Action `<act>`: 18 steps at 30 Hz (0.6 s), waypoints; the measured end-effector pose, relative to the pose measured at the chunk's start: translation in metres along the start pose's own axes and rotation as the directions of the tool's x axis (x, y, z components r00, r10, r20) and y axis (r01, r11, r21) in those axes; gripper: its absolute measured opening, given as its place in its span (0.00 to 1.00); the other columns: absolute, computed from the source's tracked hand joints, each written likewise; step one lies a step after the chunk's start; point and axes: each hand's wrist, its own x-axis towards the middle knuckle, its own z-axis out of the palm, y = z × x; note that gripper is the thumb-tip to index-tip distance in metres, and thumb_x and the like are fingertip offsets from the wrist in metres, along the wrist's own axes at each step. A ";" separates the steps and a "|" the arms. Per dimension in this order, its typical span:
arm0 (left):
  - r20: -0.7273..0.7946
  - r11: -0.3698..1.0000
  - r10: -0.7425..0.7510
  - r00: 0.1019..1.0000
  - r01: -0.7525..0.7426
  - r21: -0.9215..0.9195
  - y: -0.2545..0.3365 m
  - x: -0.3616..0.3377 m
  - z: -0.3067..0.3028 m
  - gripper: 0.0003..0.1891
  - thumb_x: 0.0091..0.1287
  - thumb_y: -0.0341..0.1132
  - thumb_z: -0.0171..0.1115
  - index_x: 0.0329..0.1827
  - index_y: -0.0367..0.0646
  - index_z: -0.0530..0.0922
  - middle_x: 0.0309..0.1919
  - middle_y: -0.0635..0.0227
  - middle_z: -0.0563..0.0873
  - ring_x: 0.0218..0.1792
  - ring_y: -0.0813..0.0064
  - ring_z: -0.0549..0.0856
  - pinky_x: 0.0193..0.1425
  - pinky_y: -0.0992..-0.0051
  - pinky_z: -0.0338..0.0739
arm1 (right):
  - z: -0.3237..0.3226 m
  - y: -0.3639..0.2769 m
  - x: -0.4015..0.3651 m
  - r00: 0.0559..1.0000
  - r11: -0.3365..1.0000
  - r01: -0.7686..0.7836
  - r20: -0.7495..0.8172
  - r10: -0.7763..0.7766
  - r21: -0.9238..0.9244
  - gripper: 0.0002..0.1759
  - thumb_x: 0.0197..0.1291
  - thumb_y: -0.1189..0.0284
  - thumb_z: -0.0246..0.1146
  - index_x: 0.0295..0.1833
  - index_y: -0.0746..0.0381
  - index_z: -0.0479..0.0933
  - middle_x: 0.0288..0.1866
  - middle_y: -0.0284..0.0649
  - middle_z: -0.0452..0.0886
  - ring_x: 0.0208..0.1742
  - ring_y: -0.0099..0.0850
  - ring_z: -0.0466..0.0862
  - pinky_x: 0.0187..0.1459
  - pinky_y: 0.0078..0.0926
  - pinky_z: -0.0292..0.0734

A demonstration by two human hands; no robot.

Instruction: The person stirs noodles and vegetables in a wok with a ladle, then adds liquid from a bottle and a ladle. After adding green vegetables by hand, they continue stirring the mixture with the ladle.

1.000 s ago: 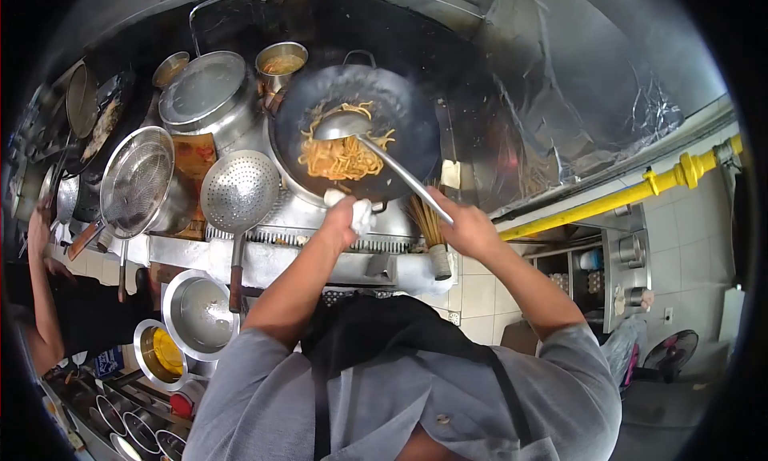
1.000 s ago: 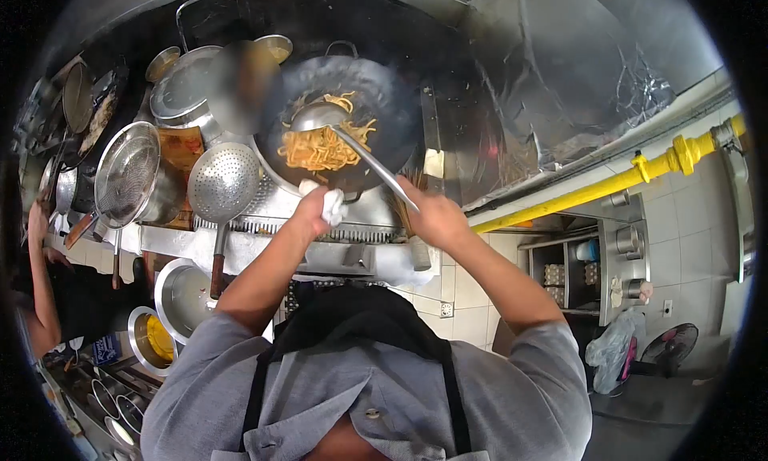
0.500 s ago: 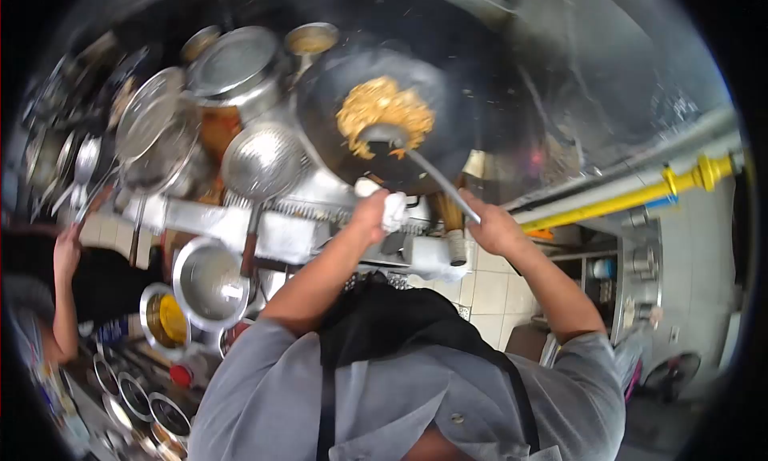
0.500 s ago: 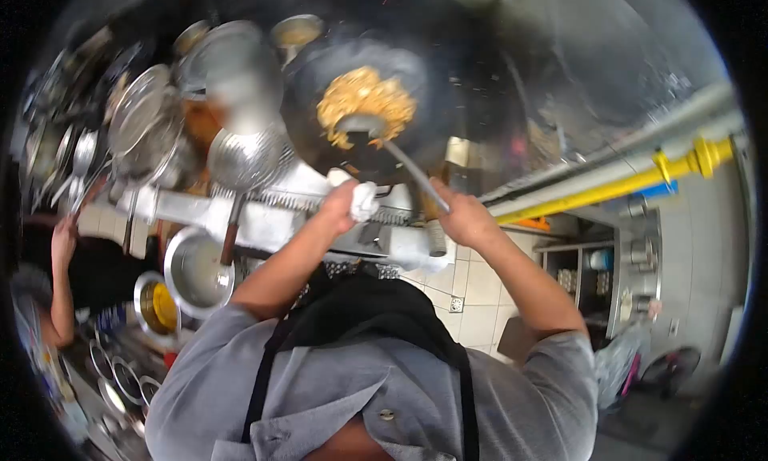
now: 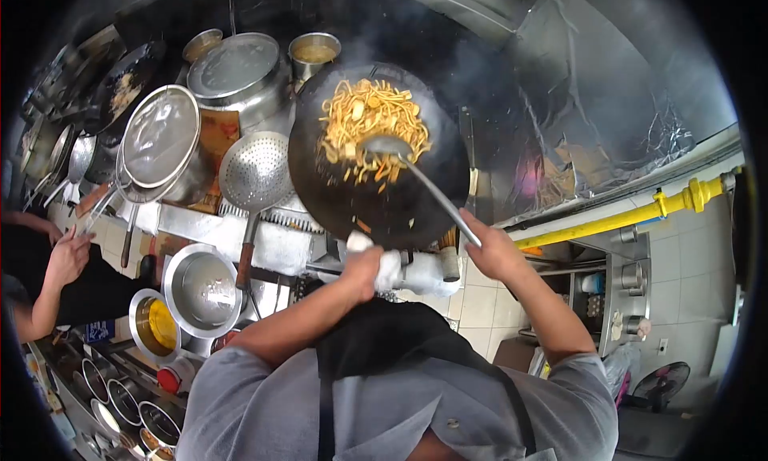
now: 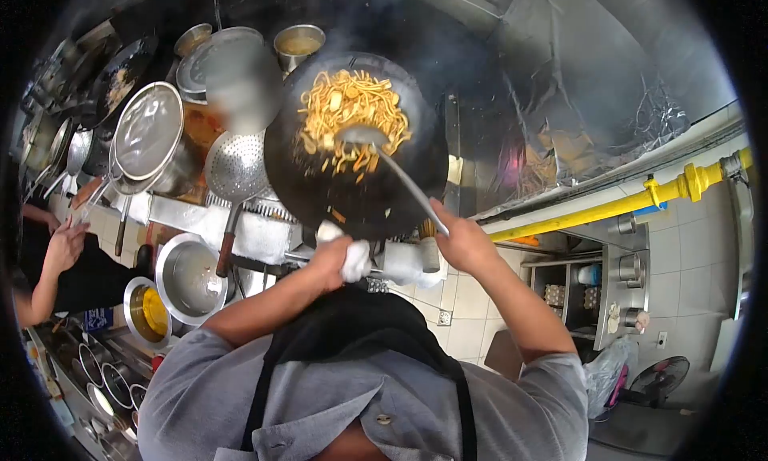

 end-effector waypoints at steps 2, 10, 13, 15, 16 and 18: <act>0.104 0.994 -0.103 0.989 0.107 -0.037 0.011 -0.003 0.005 0.12 0.71 0.35 0.43 0.45 0.41 0.75 0.32 0.65 0.83 0.30 0.67 0.84 0.32 0.63 0.82 | -0.016 -0.001 -0.016 0.996 0.999 0.040 0.075 -0.041 0.007 0.35 0.54 0.73 0.57 0.70 0.55 0.60 0.60 0.51 0.73 0.56 0.51 0.76 0.57 0.41 0.71; 0.035 0.979 0.104 0.994 -0.108 0.175 0.004 0.007 -0.015 0.12 0.69 0.34 0.49 0.50 0.38 0.75 0.36 0.63 0.83 0.33 0.67 0.84 0.36 0.63 0.82 | 0.001 -0.017 0.028 0.996 0.999 -0.050 -0.076 0.050 -0.007 0.36 0.56 0.72 0.55 0.72 0.51 0.56 0.48 0.55 0.79 0.49 0.53 0.79 0.54 0.45 0.72; 0.001 0.996 0.001 1.000 -0.001 0.090 0.003 -0.014 -0.014 0.11 0.68 0.32 0.49 0.48 0.37 0.75 0.36 0.63 0.83 0.33 0.67 0.84 0.37 0.63 0.81 | -0.018 -0.009 -0.004 0.998 0.999 -0.027 -0.051 0.029 0.032 0.35 0.56 0.71 0.56 0.72 0.52 0.57 0.49 0.56 0.78 0.48 0.53 0.79 0.54 0.44 0.73; 0.098 0.994 -0.110 0.989 0.111 -0.005 0.044 -0.006 0.007 0.12 0.70 0.36 0.44 0.41 0.40 0.76 0.31 0.64 0.83 0.28 0.66 0.83 0.31 0.65 0.80 | -0.027 -0.001 -0.033 1.000 0.998 0.010 -0.023 -0.008 0.061 0.35 0.56 0.71 0.57 0.71 0.52 0.58 0.49 0.56 0.78 0.48 0.53 0.79 0.54 0.44 0.73; 0.144 0.991 -0.133 0.981 0.135 -0.006 0.065 -0.001 0.019 0.14 0.71 0.38 0.42 0.39 0.41 0.76 0.29 0.64 0.82 0.27 0.66 0.82 0.28 0.66 0.79 | -0.033 0.000 -0.048 0.999 0.998 -0.005 0.047 0.003 0.060 0.35 0.55 0.72 0.58 0.71 0.54 0.59 0.56 0.53 0.75 0.54 0.50 0.77 0.57 0.39 0.71; 0.186 0.990 -0.134 0.973 0.121 0.078 0.083 0.028 0.022 0.16 0.72 0.40 0.39 0.37 0.42 0.76 0.26 0.65 0.81 0.22 0.68 0.79 0.22 0.69 0.76 | -0.046 -0.004 -0.062 0.992 0.999 -0.012 0.123 0.006 0.046 0.36 0.55 0.72 0.60 0.71 0.56 0.59 0.63 0.49 0.72 0.60 0.47 0.74 0.61 0.35 0.69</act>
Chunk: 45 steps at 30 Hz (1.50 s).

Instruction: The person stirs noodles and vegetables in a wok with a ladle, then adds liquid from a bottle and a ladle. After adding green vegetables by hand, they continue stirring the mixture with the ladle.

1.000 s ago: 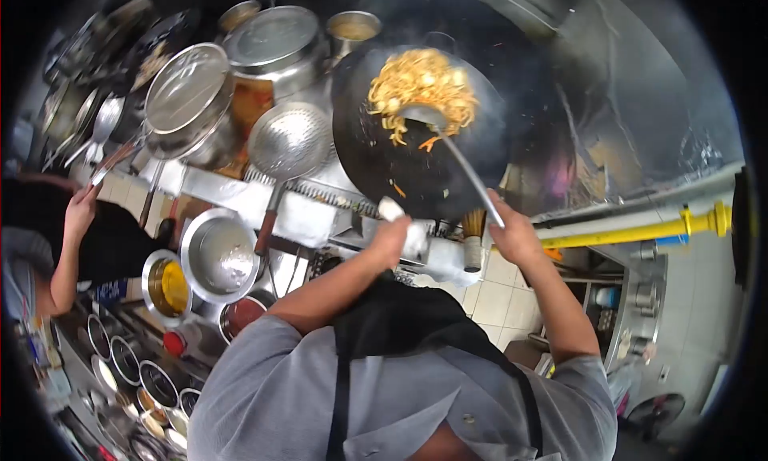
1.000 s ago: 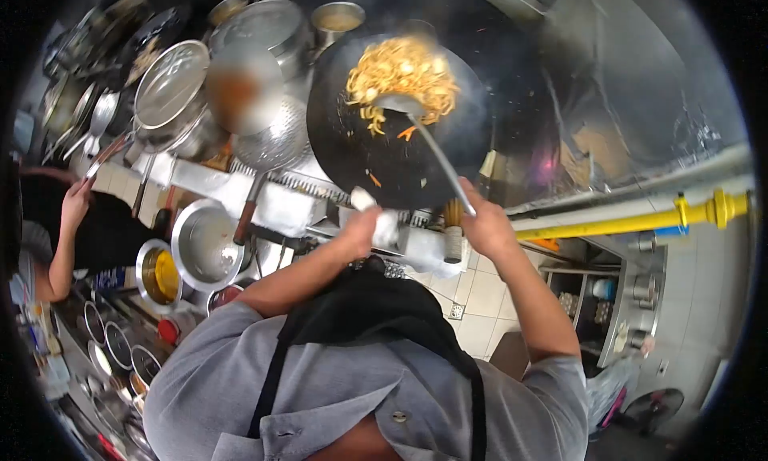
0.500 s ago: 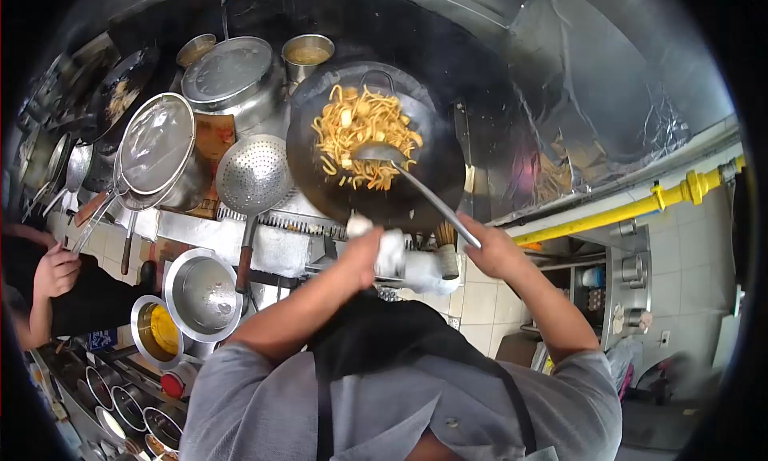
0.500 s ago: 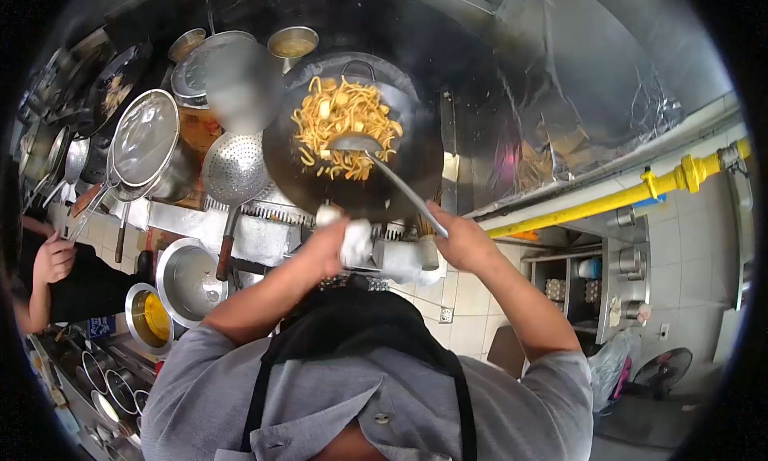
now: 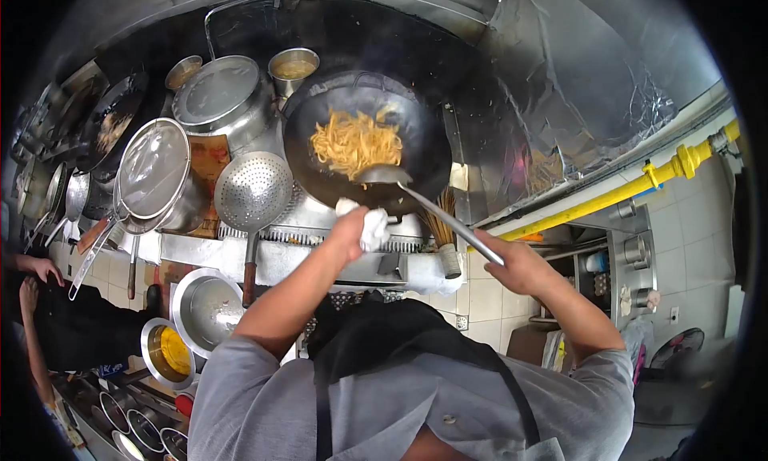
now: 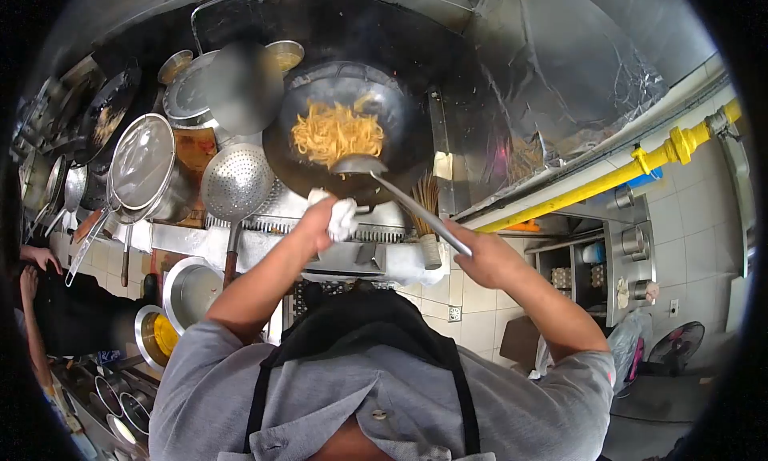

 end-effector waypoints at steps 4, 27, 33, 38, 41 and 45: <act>0.081 0.993 -0.094 0.992 0.099 -0.065 0.008 0.000 0.002 0.17 0.72 0.36 0.35 0.28 0.43 0.71 0.19 0.68 0.76 0.16 0.72 0.74 0.20 0.70 0.73 | -0.012 -0.009 -0.009 0.991 0.998 -0.057 0.120 0.058 -0.009 0.35 0.55 0.73 0.60 0.70 0.58 0.60 0.64 0.49 0.71 0.62 0.45 0.73 0.62 0.33 0.68; -0.022 0.999 0.027 0.999 -0.027 -0.026 0.015 0.030 -0.013 0.12 0.71 0.36 0.43 0.37 0.41 0.75 0.27 0.66 0.81 0.22 0.70 0.79 0.22 0.69 0.75 | 0.036 -0.014 0.161 0.948 0.993 -0.102 -0.296 0.117 0.065 0.30 0.57 0.72 0.58 0.68 0.50 0.64 0.56 0.52 0.76 0.52 0.49 0.79 0.54 0.41 0.73; -0.091 0.998 0.058 0.994 -0.060 -0.017 0.003 0.064 -0.027 0.13 0.69 0.36 0.45 0.37 0.40 0.77 0.26 0.64 0.82 0.22 0.67 0.81 0.26 0.68 0.79 | 0.067 -0.001 0.229 0.843 0.851 -0.100 -0.498 -0.203 -0.516 0.23 0.60 0.64 0.56 0.62 0.53 0.71 0.48 0.55 0.79 0.52 0.48 0.79 0.51 0.42 0.74; -0.163 0.996 0.071 0.984 -0.060 0.072 0.005 0.064 -0.023 0.12 0.66 0.37 0.51 0.39 0.39 0.78 0.30 0.63 0.84 0.25 0.68 0.83 0.31 0.66 0.80 | 0.102 -0.059 0.329 0.949 0.941 0.292 -0.069 -0.307 -0.169 0.20 0.63 0.61 0.53 0.53 0.63 0.75 0.45 0.55 0.80 0.48 0.46 0.80 0.52 0.41 0.72; -0.088 1.000 0.015 0.996 -0.014 0.019 0.014 0.035 -0.025 0.13 0.64 0.42 0.57 0.41 0.39 0.78 0.31 0.63 0.84 0.26 0.70 0.84 0.31 0.69 0.80 | 0.121 -0.077 0.385 0.911 0.900 0.412 0.044 -0.410 -0.143 0.25 0.64 0.53 0.50 0.48 0.63 0.77 0.36 0.51 0.83 0.39 0.45 0.83 0.47 0.40 0.75; -0.075 0.995 0.022 0.997 -0.015 0.094 0.008 -0.004 -0.054 0.16 0.61 0.42 0.62 0.45 0.40 0.75 0.32 0.63 0.83 0.28 0.70 0.84 0.30 0.70 0.80 | 0.117 -0.092 0.409 0.953 0.994 -0.034 0.295 0.064 -0.107 0.36 0.61 0.39 0.46 0.46 0.62 0.79 0.21 0.45 0.79 0.26 0.38 0.81 0.40 0.35 0.75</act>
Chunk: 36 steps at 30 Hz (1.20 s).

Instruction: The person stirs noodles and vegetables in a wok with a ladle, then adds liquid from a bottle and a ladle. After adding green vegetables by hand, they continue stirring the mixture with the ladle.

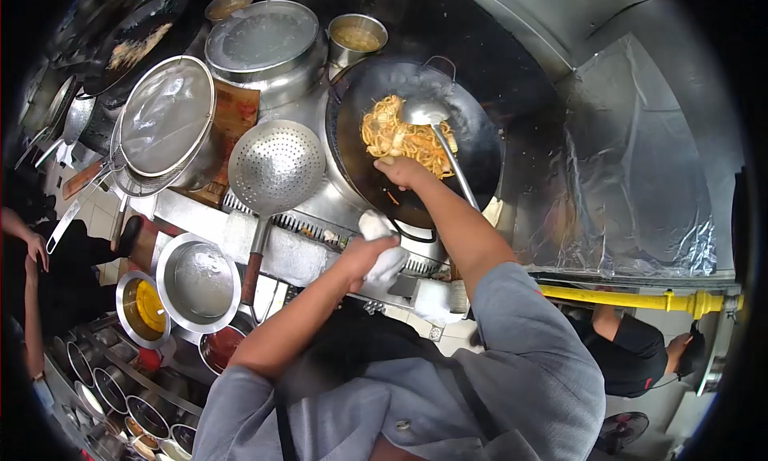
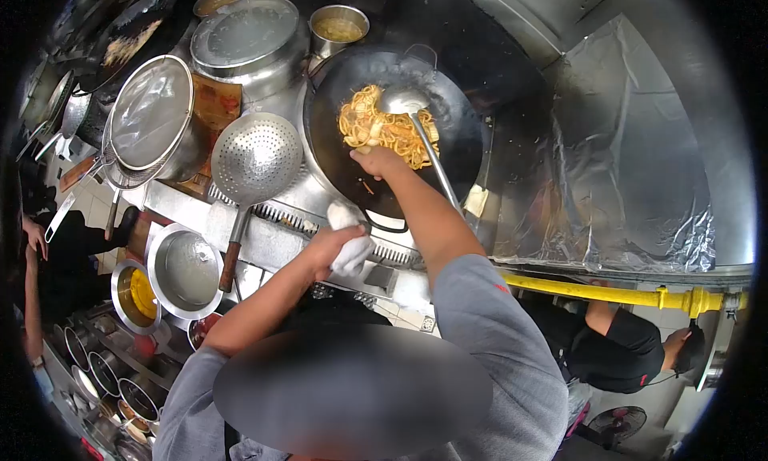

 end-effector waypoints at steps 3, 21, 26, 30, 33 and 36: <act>-0.026 0.999 0.007 1.000 -0.006 0.039 0.003 -0.043 -0.020 0.16 0.60 0.41 0.64 0.44 0.39 0.75 0.32 0.62 0.83 0.29 0.69 0.84 0.31 0.70 0.80 | 0.000 0.018 -0.005 1.000 0.996 -0.015 0.024 0.013 0.089 0.40 0.60 0.36 0.45 0.43 0.66 0.79 0.15 0.41 0.74 0.22 0.34 0.79 0.34 0.35 0.75; 0.050 0.970 -0.222 0.974 0.215 0.116 -0.042 -0.079 0.026 0.21 0.56 0.48 0.65 0.44 0.42 0.73 0.28 0.62 0.81 0.27 0.66 0.82 0.29 0.70 0.80 | 0.021 0.048 -0.526 0.064 -0.586 0.687 -0.840 -0.540 0.429 0.40 0.53 0.42 0.62 0.46 0.74 0.79 0.15 0.36 0.75 0.08 0.21 0.70 0.09 0.19 0.57; 0.029 0.985 -0.167 0.985 0.166 0.053 -0.135 -0.069 0.048 0.19 0.62 0.51 0.60 0.40 0.43 0.75 0.27 0.62 0.81 0.26 0.66 0.82 0.27 0.70 0.80 | 0.080 0.172 -0.582 0.176 -0.499 0.800 -0.925 -0.337 0.334 0.41 0.54 0.42 0.62 0.44 0.78 0.77 0.17 0.40 0.76 0.10 0.23 0.69 0.16 0.19 0.64; -0.057 0.962 -0.267 0.962 0.269 0.036 -0.208 -0.079 0.074 0.23 0.64 0.59 0.56 0.38 0.44 0.75 0.24 0.63 0.81 0.23 0.65 0.82 0.25 0.69 0.79 | 0.141 0.270 -0.611 0.776 -0.058 0.629 -0.622 0.106 0.775 0.27 0.56 0.54 0.65 0.46 0.70 0.78 0.25 0.40 0.79 0.21 0.21 0.74 0.25 0.15 0.67; -0.085 0.884 -0.350 0.933 0.359 0.298 -0.246 -0.072 0.066 0.17 0.65 0.51 0.56 0.36 0.46 0.76 0.22 0.63 0.81 0.23 0.66 0.83 0.24 0.66 0.78 | 0.172 0.323 -0.602 0.847 0.368 0.370 -0.473 0.242 0.853 0.28 0.53 0.54 0.67 0.48 0.66 0.76 0.31 0.43 0.80 0.30 0.29 0.79 0.33 0.22 0.72; 0.006 0.887 -0.310 0.951 0.287 0.361 -0.259 -0.064 0.059 0.10 0.65 0.39 0.52 0.35 0.44 0.78 0.27 0.63 0.82 0.26 0.64 0.83 0.31 0.66 0.79 | 0.172 0.367 -0.583 0.870 0.690 0.121 -0.411 0.272 0.713 0.29 0.52 0.53 0.66 0.49 0.65 0.75 0.35 0.46 0.81 0.39 0.39 0.81 0.41 0.31 0.74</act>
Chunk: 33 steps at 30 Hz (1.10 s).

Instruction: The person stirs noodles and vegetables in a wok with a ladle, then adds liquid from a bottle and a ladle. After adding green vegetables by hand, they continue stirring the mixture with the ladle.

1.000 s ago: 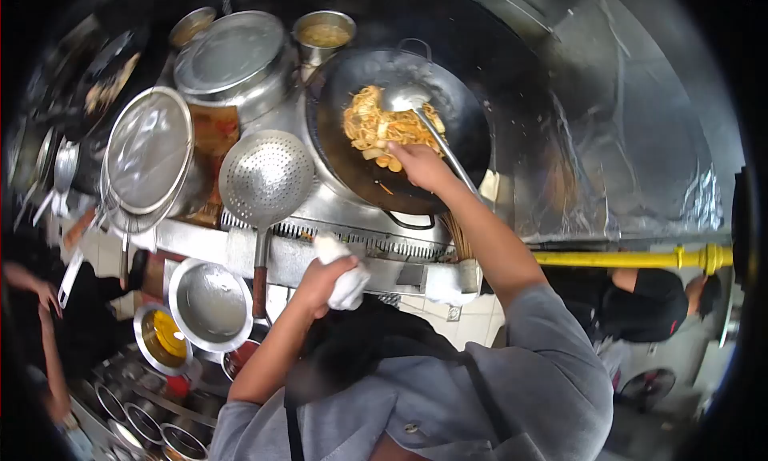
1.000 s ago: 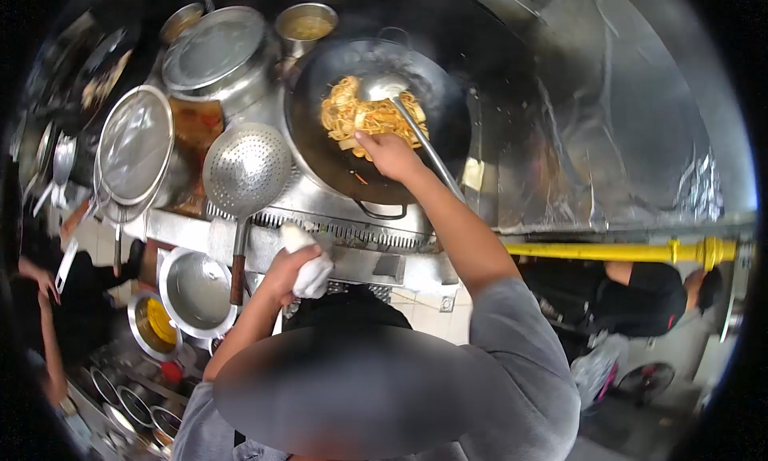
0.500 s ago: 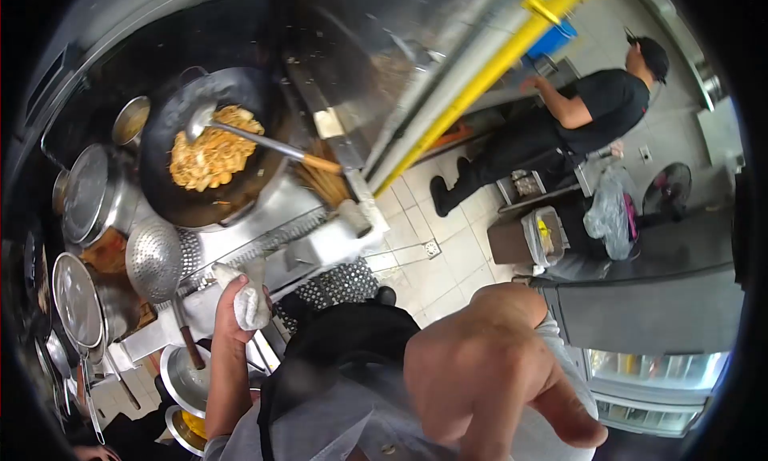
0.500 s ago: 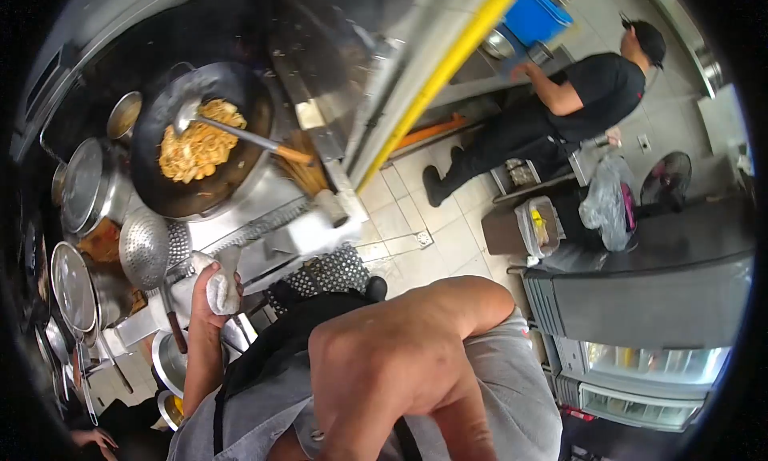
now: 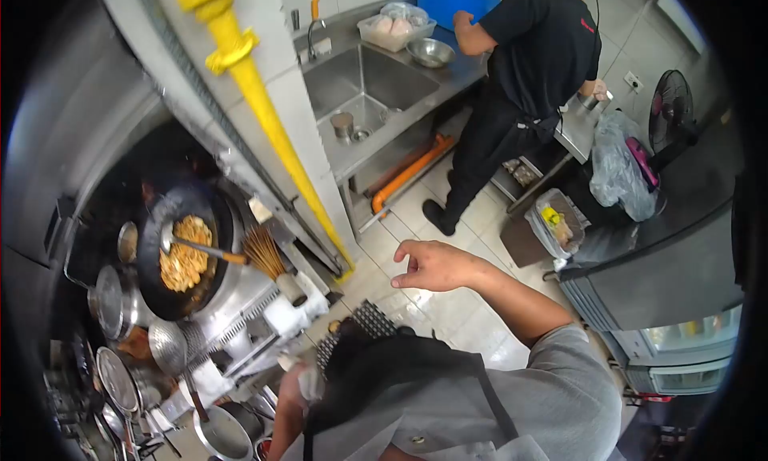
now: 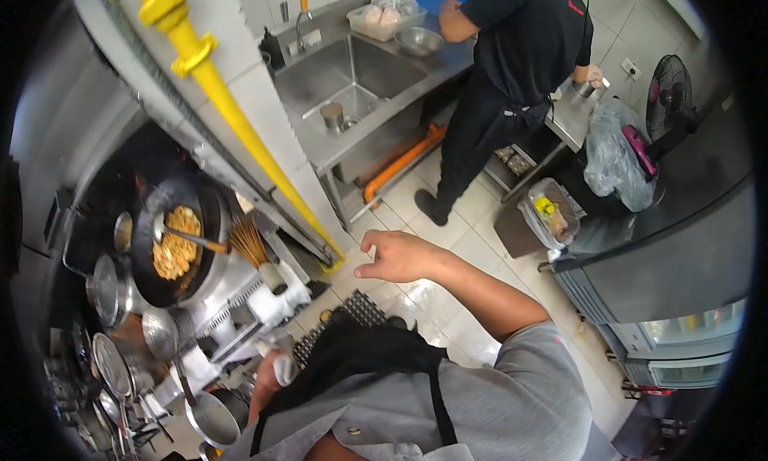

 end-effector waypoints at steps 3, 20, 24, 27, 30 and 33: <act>0.677 -0.286 0.361 0.642 -0.614 0.735 0.033 -0.036 0.027 0.15 0.54 0.37 0.59 0.43 0.40 0.79 0.38 0.54 0.84 0.39 0.56 0.84 0.43 0.68 0.78 | -0.021 0.026 0.055 0.996 0.985 0.087 0.001 -0.088 -0.146 0.30 0.50 0.50 0.65 0.47 0.65 0.75 0.38 0.49 0.81 0.47 0.46 0.80 0.48 0.37 0.74; -0.114 0.984 0.106 0.988 -0.088 0.156 0.173 0.185 0.137 0.28 0.63 0.54 0.55 0.58 0.43 0.70 0.50 0.59 0.77 0.51 0.59 0.77 0.54 0.64 0.72 | -0.231 0.096 0.423 0.944 0.775 0.094 -0.304 0.130 0.624 0.21 0.54 0.63 0.67 0.48 0.65 0.72 0.36 0.36 0.79 0.29 0.22 0.78 0.23 0.19 0.71; -0.199 0.989 0.129 0.971 -0.113 0.093 0.169 0.236 0.199 0.27 0.63 0.53 0.55 0.57 0.43 0.70 0.49 0.59 0.77 0.50 0.60 0.78 0.53 0.64 0.72 | -0.277 0.136 0.550 0.970 0.606 0.053 -0.186 0.158 0.794 0.29 0.54 0.64 0.67 0.59 0.64 0.67 0.46 0.37 0.75 0.40 0.25 0.77 0.37 0.28 0.77; -0.262 0.993 0.116 0.958 -0.111 0.034 0.159 0.286 0.258 0.26 0.63 0.53 0.55 0.56 0.43 0.70 0.48 0.59 0.77 0.49 0.60 0.78 0.52 0.64 0.73 | -0.294 0.157 0.631 0.940 0.438 -0.053 -0.104 0.325 0.897 0.33 0.52 0.65 0.68 0.62 0.62 0.65 0.53 0.40 0.71 0.48 0.31 0.74 0.44 0.35 0.76; -0.286 0.994 0.098 0.953 -0.110 -0.027 0.159 0.346 0.329 0.25 0.63 0.52 0.55 0.55 0.43 0.71 0.47 0.60 0.78 0.48 0.60 0.78 0.51 0.64 0.73 | -0.307 0.191 0.730 0.934 0.306 -0.045 -0.068 0.351 0.951 0.34 0.51 0.66 0.68 0.63 0.61 0.64 0.60 0.43 0.65 0.56 0.36 0.70 0.48 0.39 0.74; -0.282 0.988 0.104 0.954 -0.131 -0.079 0.170 0.397 0.388 0.25 0.63 0.52 0.55 0.54 0.43 0.71 0.46 0.60 0.78 0.47 0.61 0.78 0.51 0.64 0.73 | -0.324 0.186 0.791 0.878 0.278 -0.130 -0.020 0.478 0.952 0.31 0.50 0.66 0.69 0.61 0.57 0.68 0.59 0.43 0.70 0.54 0.39 0.71 0.50 0.40 0.74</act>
